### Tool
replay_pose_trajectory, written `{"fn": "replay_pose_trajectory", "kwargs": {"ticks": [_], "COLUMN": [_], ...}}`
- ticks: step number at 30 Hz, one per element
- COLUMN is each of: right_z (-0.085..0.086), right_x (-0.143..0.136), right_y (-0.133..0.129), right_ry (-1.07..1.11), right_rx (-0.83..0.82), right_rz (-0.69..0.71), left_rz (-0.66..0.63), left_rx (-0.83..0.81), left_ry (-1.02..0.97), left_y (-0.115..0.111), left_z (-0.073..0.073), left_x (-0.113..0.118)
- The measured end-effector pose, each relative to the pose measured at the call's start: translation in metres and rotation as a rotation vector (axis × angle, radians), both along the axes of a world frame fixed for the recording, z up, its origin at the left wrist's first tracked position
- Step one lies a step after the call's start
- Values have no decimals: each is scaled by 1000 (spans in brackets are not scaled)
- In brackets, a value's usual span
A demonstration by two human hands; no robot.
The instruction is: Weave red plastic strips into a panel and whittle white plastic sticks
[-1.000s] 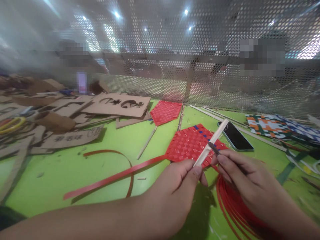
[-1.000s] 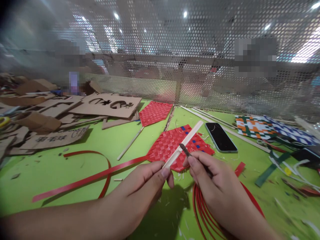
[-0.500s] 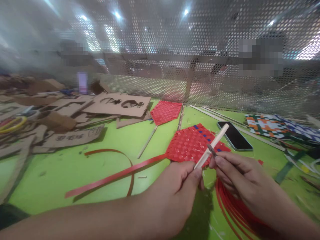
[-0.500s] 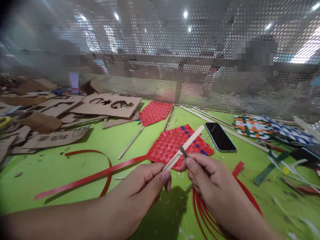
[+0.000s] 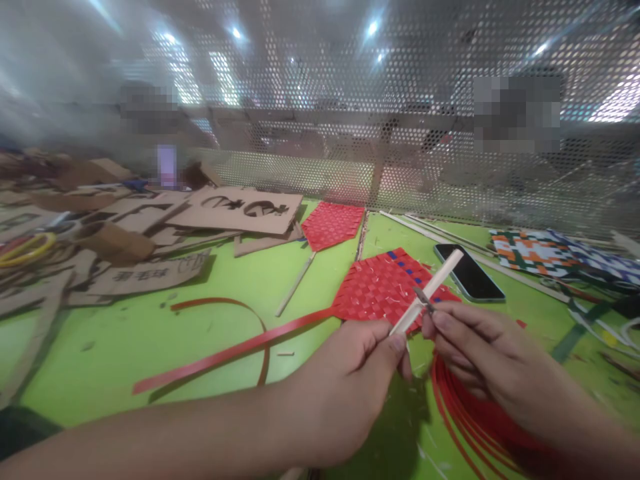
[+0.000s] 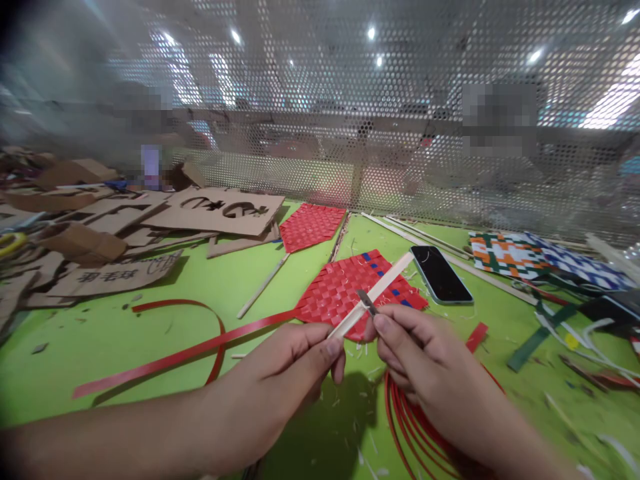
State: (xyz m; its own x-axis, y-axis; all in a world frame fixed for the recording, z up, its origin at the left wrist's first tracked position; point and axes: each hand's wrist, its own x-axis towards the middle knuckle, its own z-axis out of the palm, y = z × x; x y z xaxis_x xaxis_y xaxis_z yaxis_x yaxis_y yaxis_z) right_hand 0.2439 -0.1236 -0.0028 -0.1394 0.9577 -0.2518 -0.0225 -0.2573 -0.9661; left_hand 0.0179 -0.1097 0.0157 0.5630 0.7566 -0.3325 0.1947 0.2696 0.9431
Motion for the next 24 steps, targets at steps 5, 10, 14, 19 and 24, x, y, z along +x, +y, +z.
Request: {"fn": "replay_pose_trajectory", "kwargs": {"ticks": [5,10,14,19,24], "right_z": [10,11,9,-2,-10], "right_x": [-1,-4,-1,5,5], "right_y": [2,1,2,0,-1], "right_ry": [192,239,99,-235,-355], "right_rx": [-194,-140,51,259,315], "right_rz": [89,51,-19,-69,-35], "left_rz": [-18,36,51,54,46], "left_rx": [11,31,28,49,63], "left_ry": [4,-68,-101,-80,-42], "left_y": [2,2,3,4,4], "left_z": [2,-4,-10,-10,-3], "left_x": [2,2,-1,-2,0]}}
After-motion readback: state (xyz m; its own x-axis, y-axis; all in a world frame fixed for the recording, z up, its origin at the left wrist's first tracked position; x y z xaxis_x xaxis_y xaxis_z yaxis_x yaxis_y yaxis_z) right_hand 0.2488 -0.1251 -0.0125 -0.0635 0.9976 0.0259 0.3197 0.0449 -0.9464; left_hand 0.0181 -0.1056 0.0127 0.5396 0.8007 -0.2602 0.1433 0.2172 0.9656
